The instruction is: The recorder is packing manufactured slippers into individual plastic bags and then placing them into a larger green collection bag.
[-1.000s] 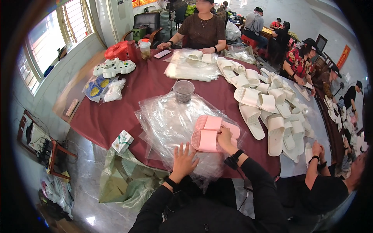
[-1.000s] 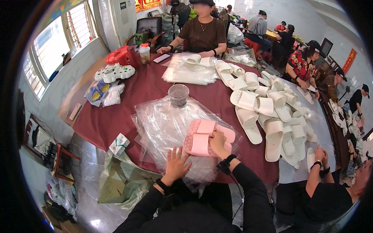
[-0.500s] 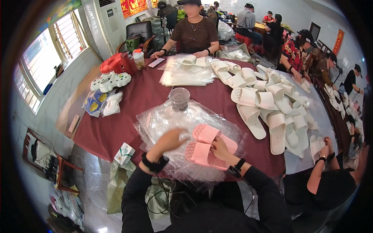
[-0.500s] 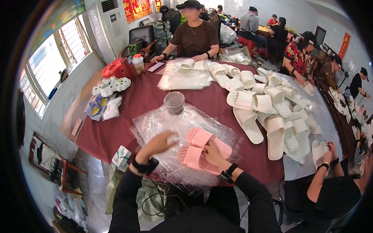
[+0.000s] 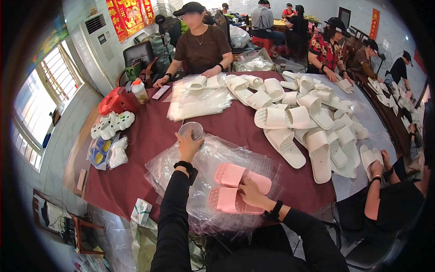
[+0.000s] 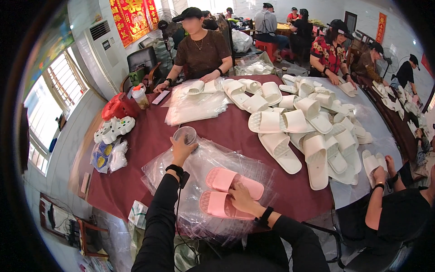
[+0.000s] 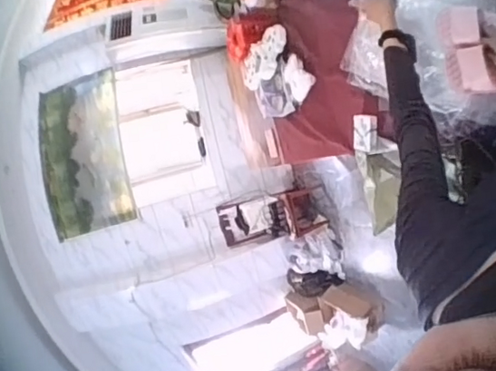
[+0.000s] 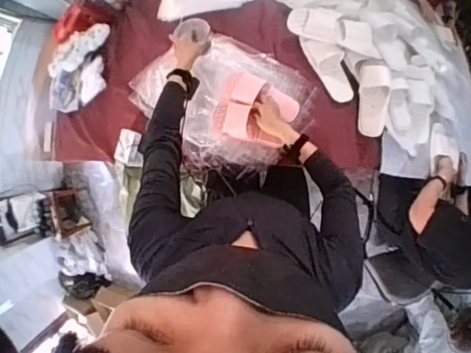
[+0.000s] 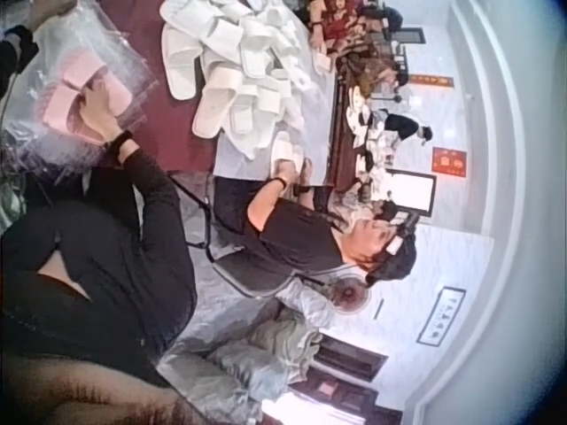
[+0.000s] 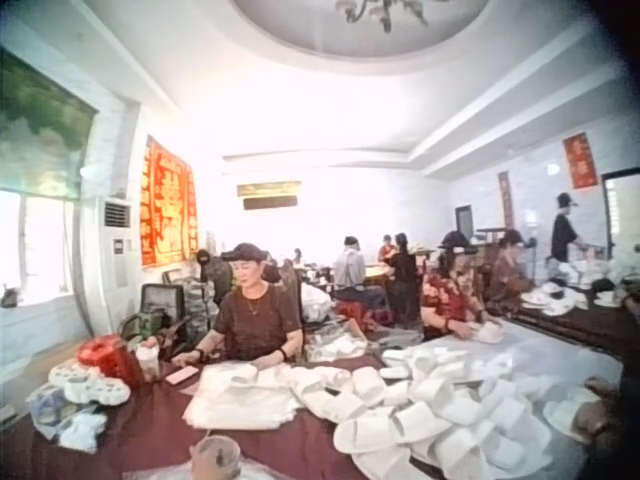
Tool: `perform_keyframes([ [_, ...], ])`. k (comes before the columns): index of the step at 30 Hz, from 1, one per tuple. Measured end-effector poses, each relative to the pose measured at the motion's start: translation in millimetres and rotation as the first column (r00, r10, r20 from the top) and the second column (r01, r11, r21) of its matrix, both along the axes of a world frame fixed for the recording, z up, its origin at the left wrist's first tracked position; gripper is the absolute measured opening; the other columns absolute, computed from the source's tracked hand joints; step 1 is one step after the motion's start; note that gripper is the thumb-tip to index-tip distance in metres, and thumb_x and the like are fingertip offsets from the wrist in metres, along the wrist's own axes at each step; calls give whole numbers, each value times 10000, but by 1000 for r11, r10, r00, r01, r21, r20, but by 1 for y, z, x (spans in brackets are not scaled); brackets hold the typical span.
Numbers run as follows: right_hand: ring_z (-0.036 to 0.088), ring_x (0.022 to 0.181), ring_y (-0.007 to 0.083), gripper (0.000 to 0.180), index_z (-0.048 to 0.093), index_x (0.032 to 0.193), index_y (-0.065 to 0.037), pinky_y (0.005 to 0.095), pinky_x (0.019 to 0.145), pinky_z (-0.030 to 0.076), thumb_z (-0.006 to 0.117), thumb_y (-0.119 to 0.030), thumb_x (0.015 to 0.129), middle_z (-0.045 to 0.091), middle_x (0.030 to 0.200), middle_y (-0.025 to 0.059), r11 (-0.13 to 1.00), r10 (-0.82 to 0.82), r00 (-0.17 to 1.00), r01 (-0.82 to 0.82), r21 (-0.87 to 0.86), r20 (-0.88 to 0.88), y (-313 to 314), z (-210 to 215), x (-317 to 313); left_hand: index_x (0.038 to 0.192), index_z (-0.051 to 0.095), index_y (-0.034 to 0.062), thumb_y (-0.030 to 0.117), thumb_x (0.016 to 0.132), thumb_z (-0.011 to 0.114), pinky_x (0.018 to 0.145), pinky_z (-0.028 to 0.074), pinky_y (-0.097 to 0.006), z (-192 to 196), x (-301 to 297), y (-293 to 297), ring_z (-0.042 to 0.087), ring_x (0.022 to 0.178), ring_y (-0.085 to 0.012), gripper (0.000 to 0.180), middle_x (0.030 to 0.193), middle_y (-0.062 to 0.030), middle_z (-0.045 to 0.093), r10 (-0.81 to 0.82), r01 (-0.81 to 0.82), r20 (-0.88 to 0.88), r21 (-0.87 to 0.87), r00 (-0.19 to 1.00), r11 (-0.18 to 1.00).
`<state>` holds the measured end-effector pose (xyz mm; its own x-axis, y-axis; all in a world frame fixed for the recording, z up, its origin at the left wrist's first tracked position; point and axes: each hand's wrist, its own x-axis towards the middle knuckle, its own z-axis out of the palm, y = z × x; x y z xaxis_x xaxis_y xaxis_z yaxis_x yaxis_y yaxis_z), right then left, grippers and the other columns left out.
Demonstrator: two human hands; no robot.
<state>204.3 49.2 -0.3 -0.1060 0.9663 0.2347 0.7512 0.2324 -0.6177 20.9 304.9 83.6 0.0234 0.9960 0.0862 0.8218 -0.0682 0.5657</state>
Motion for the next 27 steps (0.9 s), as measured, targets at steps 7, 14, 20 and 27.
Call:
perform_keyframes([
  [7,474,1026,365,262,654,975,-44,463,839,399,612,-94,721,528,1069,184,999,27,1000,-27,-37,5,-1,10,2,1266,554,219,323,659,777,992,372,-461,-17,-7,29,402,1189,-479,654,1363,-322,258,-40,-8,109,404,993,915],
  [14,478,999,357,265,656,978,-46,459,833,400,613,-97,721,527,1033,169,1000,11,1000,-11,21,3,-3,13,0,1307,511,230,292,687,771,1020,338,-469,-17,-11,65,353,1234,-479,676,1394,-332,206,-81,16,127,445,989,895],
  [20,473,1002,345,261,656,972,-43,456,827,401,621,-106,721,518,1043,153,999,1,1000,-1,-44,8,-8,11,2,1394,382,252,408,715,726,1049,296,-470,-3,8,43,242,1308,-487,777,1477,-268,98,-5,35,-237,120,972,992],
  [27,467,1048,370,273,652,949,-38,476,854,400,622,-70,680,519,1100,172,999,-44,999,44,-23,3,4,19,-8,1169,587,95,354,803,591,919,435,-440,50,-11,-29,531,1120,-374,448,1232,-236,536,-368,358,-125,-96,921,929],
])
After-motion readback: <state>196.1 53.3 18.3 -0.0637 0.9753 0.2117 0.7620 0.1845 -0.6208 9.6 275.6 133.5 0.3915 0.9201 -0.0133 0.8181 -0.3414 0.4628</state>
